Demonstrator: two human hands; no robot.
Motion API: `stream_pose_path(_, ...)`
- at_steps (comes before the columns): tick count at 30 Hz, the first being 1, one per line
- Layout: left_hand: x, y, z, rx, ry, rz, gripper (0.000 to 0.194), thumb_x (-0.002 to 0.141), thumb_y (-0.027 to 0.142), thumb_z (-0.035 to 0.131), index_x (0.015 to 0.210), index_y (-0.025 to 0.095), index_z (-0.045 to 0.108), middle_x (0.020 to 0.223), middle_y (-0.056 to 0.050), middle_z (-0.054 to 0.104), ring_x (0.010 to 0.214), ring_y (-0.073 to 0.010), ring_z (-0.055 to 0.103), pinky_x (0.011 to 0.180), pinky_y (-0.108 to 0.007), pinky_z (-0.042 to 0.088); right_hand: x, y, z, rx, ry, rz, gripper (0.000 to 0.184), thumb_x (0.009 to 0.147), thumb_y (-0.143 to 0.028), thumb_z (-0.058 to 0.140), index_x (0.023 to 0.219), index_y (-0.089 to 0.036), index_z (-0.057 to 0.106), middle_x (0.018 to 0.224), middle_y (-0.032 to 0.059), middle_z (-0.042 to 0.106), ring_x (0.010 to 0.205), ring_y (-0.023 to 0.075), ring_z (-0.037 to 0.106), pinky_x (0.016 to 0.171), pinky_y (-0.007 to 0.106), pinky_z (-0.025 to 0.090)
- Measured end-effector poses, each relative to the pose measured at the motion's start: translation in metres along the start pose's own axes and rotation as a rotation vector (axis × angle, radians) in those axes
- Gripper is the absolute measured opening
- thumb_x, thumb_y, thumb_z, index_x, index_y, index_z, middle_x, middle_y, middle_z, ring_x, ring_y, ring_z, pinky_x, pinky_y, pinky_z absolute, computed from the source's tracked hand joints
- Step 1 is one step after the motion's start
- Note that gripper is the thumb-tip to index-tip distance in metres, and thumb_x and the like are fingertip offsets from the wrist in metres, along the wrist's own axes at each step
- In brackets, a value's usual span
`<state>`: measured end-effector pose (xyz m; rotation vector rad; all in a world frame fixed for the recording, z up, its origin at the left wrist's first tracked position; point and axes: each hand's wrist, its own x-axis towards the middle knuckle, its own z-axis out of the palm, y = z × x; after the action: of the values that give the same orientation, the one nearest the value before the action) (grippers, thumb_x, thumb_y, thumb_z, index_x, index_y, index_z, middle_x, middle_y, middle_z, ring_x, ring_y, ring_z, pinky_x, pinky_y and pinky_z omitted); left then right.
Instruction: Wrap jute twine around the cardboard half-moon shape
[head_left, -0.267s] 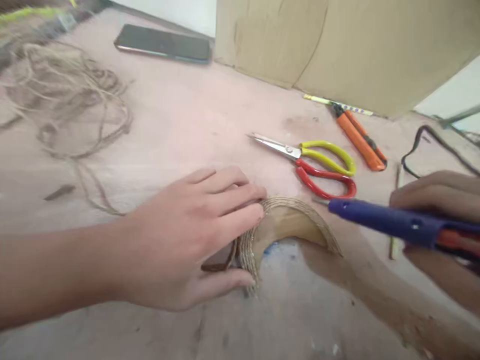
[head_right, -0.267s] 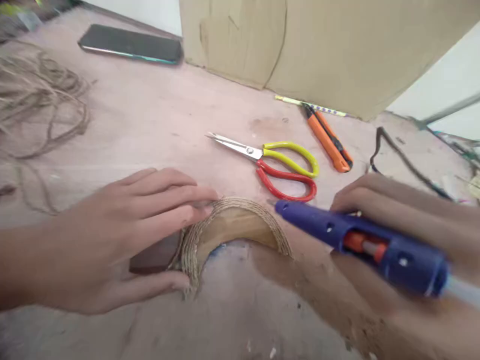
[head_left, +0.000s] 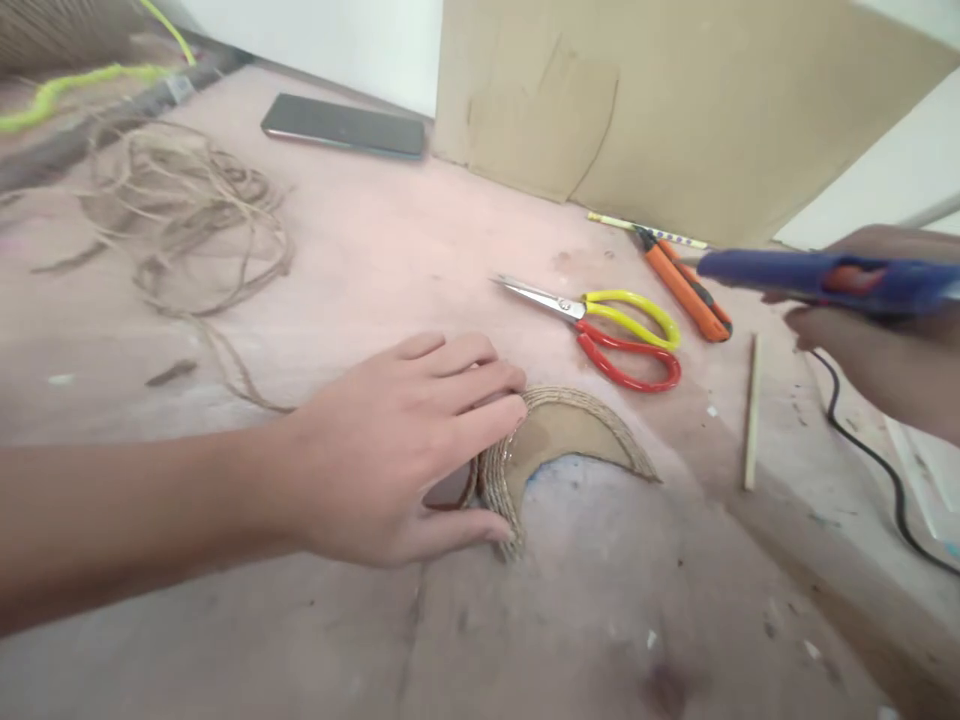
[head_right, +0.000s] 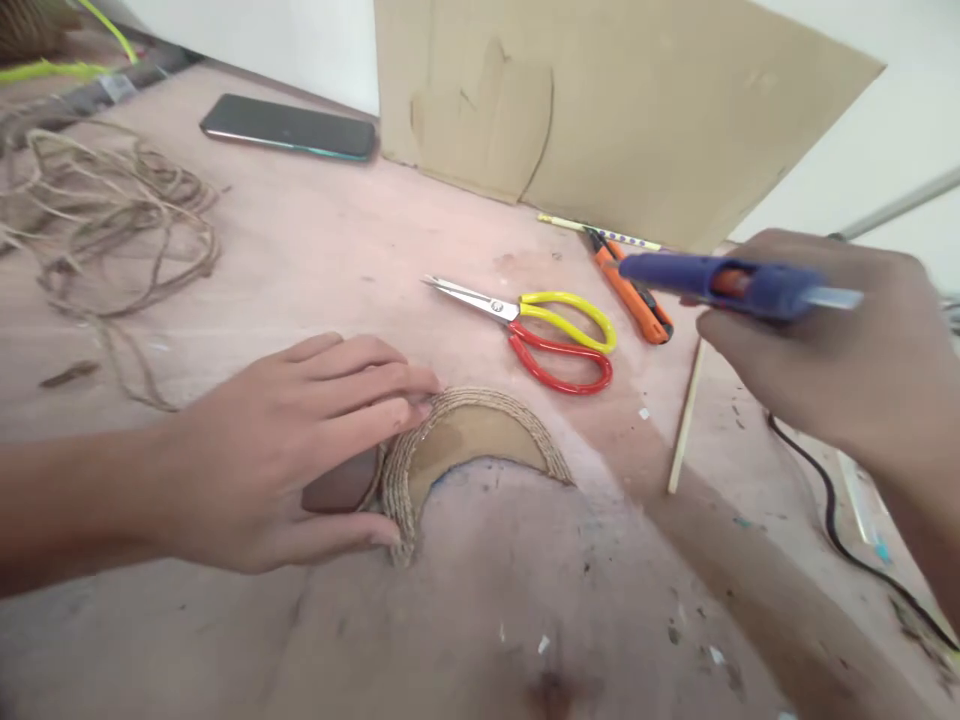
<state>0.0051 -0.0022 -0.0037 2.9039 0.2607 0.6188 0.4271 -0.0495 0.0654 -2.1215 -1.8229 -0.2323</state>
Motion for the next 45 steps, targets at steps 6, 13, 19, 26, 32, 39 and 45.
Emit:
stream_pose_path(6, 0.002, 0.002, -0.005, -0.018, 0.018, 0.033, 0.066, 0.122, 0.069, 0.041, 0.128, 0.009, 0.066, 0.119, -0.018, 0.078, 0.103, -0.0328, 0.069, 0.086, -0.048, 0.05, 0.051, 0.004, 0.04, -0.195, -0.021, 0.098, 0.032, 0.108, -0.045, 0.072, 0.119, -0.016, 0.078, 0.124, 0.0175, 0.079, 0.097, 0.0257, 0.071, 0.078, 0.043, 0.044)
stream_pose_path(13, -0.002, -0.004, 0.0, -0.217, 0.138, -0.021, 0.037, 0.117, 0.036, 0.052, 0.081, 0.025, 0.047, 0.066, 0.003, 0.053, 0.06, -0.0195, 0.045, 0.067, -0.04, 0.03, 0.058, 0.013, 0.072, -0.265, -0.163, 0.013, 0.039, 0.124, -0.047, 0.06, 0.142, -0.017, 0.076, 0.143, 0.0089, 0.076, 0.131, 0.0313, 0.077, 0.107, 0.048, 0.068)
stream_pose_path(19, 0.004, 0.009, -0.015, -0.725, -0.004, -0.138, 0.049, 0.12, 0.022, 0.058, 0.078, 0.023, 0.033, 0.069, 0.007, 0.034, 0.063, -0.0141, 0.036, 0.065, -0.032, 0.033, 0.041, 0.022, 0.057, -0.304, -0.129, -0.074, 0.045, 0.111, -0.046, 0.082, 0.147, -0.02, 0.073, 0.154, 0.0131, 0.073, 0.14, 0.0331, 0.073, 0.119, 0.06, 0.063)
stream_pose_path(26, 0.006, 0.012, -0.009, -0.971, -0.024, -0.253, 0.034, 0.117, 0.031, 0.073, 0.084, 0.021, 0.072, 0.073, 0.003, 0.071, 0.068, -0.0136, 0.056, 0.065, -0.027, 0.044, -0.036, 0.01, 0.021, -0.266, -0.058, -0.064, 0.035, 0.096, -0.043, 0.054, 0.118, -0.026, 0.074, 0.114, 0.012, 0.081, 0.111, 0.0326, 0.08, 0.084, 0.043, 0.058)
stream_pose_path(32, 0.009, 0.003, -0.01, -0.936, -0.053, -0.311, 0.021, 0.112, 0.031, 0.079, 0.096, 0.019, 0.085, 0.082, 0.0, 0.083, 0.068, -0.0117, 0.067, 0.061, -0.02, 0.047, -0.07, 0.015, 0.022, -0.273, -0.225, 0.088, 0.048, 0.093, -0.074, 0.051, 0.108, -0.032, 0.069, 0.079, 0.0027, 0.08, 0.062, 0.0328, 0.074, 0.056, 0.036, 0.034)
stream_pose_path(39, 0.012, -0.003, -0.011, -0.954, -0.103, -0.317, 0.018, 0.108, 0.026, 0.082, 0.091, 0.02, 0.079, 0.08, 0.003, 0.081, 0.07, -0.0106, 0.072, 0.065, -0.017, 0.051, -0.075, 0.005, 0.017, -0.208, -0.19, 0.028, 0.035, 0.088, -0.063, 0.065, 0.105, -0.032, 0.069, 0.066, -0.0006, 0.074, 0.046, 0.0294, 0.062, 0.052, 0.036, 0.028)
stream_pose_path(45, 0.013, -0.003, -0.011, -0.947, -0.037, -0.329, 0.013, 0.105, 0.019, 0.084, 0.093, 0.02, 0.082, 0.084, 0.002, 0.084, 0.07, -0.0111, 0.075, 0.062, -0.018, 0.053, -0.116, -0.088, 0.011, 0.313, -0.125, -0.506, 0.004, 0.108, -0.032, 0.068, 0.112, -0.03, 0.067, 0.092, 0.0004, 0.079, 0.073, 0.0186, 0.076, 0.065, 0.033, 0.06)
